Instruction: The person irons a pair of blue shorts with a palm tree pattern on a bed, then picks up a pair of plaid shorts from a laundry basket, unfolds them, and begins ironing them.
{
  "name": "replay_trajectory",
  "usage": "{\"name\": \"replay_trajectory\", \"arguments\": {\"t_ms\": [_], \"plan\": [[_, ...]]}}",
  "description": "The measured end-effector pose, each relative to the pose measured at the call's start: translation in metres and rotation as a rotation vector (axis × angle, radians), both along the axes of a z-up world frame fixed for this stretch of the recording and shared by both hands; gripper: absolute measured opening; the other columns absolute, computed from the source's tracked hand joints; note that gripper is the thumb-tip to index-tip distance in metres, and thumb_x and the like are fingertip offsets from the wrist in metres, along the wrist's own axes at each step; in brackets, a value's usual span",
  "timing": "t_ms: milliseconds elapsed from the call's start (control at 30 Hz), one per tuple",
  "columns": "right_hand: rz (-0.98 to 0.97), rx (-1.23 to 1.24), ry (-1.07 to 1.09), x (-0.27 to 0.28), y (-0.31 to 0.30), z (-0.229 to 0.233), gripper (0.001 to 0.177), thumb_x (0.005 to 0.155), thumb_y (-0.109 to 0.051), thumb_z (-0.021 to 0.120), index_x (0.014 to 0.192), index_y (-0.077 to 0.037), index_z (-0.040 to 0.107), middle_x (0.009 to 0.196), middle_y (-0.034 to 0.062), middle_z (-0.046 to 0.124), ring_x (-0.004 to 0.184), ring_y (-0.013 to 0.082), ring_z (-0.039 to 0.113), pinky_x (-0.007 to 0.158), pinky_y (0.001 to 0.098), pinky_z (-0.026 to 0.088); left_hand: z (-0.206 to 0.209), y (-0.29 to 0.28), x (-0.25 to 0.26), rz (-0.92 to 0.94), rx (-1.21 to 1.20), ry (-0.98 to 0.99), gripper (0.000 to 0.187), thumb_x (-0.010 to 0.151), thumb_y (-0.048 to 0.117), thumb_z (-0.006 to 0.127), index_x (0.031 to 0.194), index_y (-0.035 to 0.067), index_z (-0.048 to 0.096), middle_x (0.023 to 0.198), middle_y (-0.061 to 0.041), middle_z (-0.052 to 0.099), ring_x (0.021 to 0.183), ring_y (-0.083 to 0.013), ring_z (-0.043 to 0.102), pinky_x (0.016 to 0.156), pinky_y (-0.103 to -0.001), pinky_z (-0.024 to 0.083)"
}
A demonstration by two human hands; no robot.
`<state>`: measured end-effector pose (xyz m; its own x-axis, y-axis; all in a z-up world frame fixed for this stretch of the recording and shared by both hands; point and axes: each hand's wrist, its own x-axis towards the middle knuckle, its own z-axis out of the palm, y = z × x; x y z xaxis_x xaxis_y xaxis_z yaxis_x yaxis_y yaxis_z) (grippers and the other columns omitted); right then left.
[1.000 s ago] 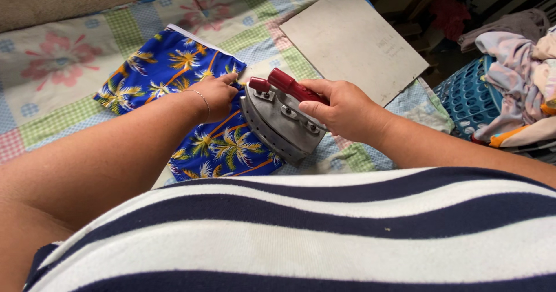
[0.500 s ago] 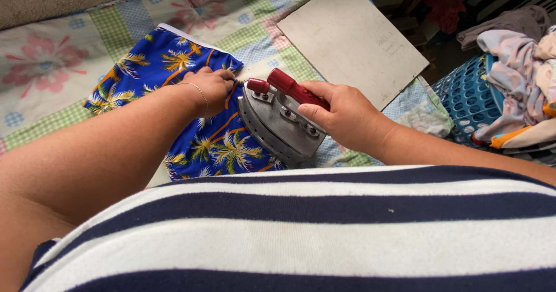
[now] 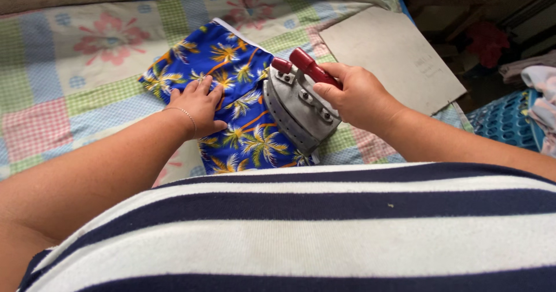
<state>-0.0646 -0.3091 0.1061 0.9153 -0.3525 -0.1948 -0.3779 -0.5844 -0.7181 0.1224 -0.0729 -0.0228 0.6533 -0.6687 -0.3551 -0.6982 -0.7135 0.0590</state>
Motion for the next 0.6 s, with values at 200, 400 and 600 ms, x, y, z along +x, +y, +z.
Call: {"name": "replay_trajectory", "arguments": {"t_ms": [200,400,600], "plan": [[-0.008,0.036,0.064,0.001,-0.002,0.001,0.043,0.098,-0.022,0.062,0.14,-0.011,0.06,0.066,-0.002,0.054,0.052,0.0091,0.047,0.045,0.0276,0.041,-0.002,0.033,-0.017,0.08,-0.039,-0.059,0.101,0.083,0.05,0.078,0.161,0.023,0.021,0.17,-0.012,0.01,0.153,-0.0373,0.015,0.116,-0.064,0.024],[0.002,0.063,0.09,0.0,-0.006,0.001,0.043,0.098,-0.022,0.062,0.14,-0.012,0.062,0.063,-0.0001,0.051,0.05,0.01,0.045,0.045,0.028,0.042,0.005,0.048,-0.042,0.117,-0.044,-0.102,0.091,0.085,0.044,0.078,0.159,0.025,0.027,0.168,-0.013,0.017,0.152,-0.035,0.02,0.115,-0.06,0.029],[0.036,0.045,0.135,-0.019,-0.009,0.003,0.045,0.099,-0.024,0.061,0.142,-0.014,0.059,0.062,-0.001,0.05,0.048,0.0103,0.045,0.047,0.0292,0.042,-0.005,0.056,-0.058,0.404,-0.215,0.033,0.08,0.086,0.037,0.08,0.146,0.004,0.04,0.143,-0.027,0.049,0.122,-0.0436,0.062,0.101,-0.049,0.054]]}}
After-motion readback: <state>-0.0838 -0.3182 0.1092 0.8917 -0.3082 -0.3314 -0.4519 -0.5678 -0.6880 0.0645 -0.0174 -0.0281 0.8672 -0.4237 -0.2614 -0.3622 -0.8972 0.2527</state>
